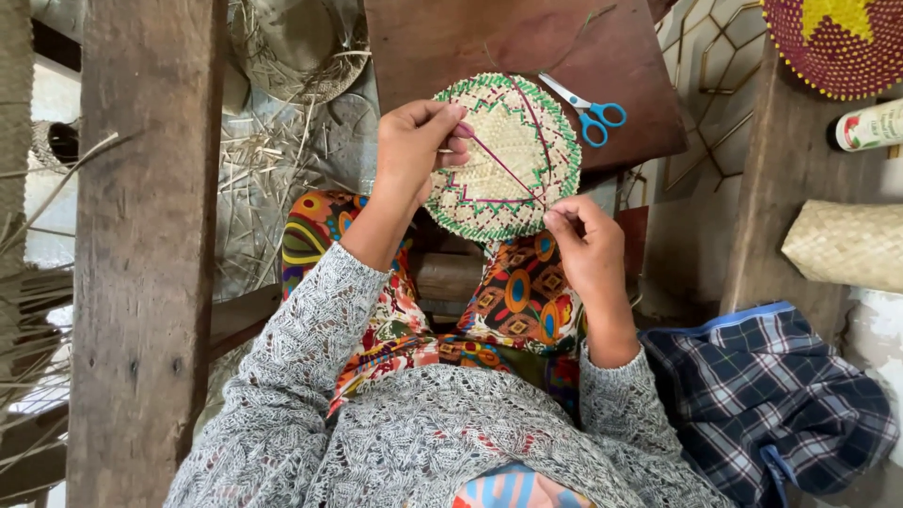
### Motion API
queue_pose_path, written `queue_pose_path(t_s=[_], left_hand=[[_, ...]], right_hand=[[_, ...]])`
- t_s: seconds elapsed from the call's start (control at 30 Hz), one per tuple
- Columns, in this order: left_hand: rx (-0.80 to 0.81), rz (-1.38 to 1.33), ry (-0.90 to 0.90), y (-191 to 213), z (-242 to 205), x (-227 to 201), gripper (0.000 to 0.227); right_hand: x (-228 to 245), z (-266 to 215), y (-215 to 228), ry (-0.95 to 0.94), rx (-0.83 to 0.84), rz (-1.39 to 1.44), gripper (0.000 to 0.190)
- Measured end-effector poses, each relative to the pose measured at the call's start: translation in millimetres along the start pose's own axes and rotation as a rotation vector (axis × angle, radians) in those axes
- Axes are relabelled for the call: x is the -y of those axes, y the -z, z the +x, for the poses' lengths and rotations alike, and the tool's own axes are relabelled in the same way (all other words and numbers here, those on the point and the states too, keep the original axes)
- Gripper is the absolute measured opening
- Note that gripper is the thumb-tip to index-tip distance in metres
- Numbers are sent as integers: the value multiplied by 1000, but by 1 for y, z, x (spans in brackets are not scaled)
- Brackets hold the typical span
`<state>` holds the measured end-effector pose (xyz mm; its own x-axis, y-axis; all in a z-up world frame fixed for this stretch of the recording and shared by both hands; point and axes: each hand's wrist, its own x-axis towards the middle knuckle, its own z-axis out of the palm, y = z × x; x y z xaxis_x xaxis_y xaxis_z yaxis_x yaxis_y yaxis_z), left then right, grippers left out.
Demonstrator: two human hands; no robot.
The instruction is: The person sews decorative thread patterns onto a circular straw disk using a needle, pulling thread through the material and cutting it with scissors.
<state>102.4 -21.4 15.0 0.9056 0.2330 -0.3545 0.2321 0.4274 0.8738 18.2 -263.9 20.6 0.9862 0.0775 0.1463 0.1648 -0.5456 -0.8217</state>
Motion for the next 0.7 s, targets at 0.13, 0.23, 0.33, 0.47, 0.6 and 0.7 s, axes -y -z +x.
queue_pose_path(t_s=[0.13, 0.23, 0.33, 0.47, 0.6, 0.7], left_hand=[[-13, -5, -10, -3, -10, -7, 15], [-3, -15, -21, -4, -9, -3, 15], [-15, -68, -21, -1, -13, -8, 15], [235, 209, 95, 12, -18, 7, 18], [478, 268, 204, 3, -50, 30, 30], [443, 155, 227, -3, -52, 49, 30]], right_hand=[[-11, 0, -12, -35, -35, 91, 5], [-17, -3, -21, -100, -102, 231, 2], [-13, -6, -27, -112, -124, 301, 2], [-14, -11, -33, -169, -128, 350, 2], [-9, -12, -40, -213, -81, 386, 4], [-14, -14, -40, -149, 15, 327, 9]])
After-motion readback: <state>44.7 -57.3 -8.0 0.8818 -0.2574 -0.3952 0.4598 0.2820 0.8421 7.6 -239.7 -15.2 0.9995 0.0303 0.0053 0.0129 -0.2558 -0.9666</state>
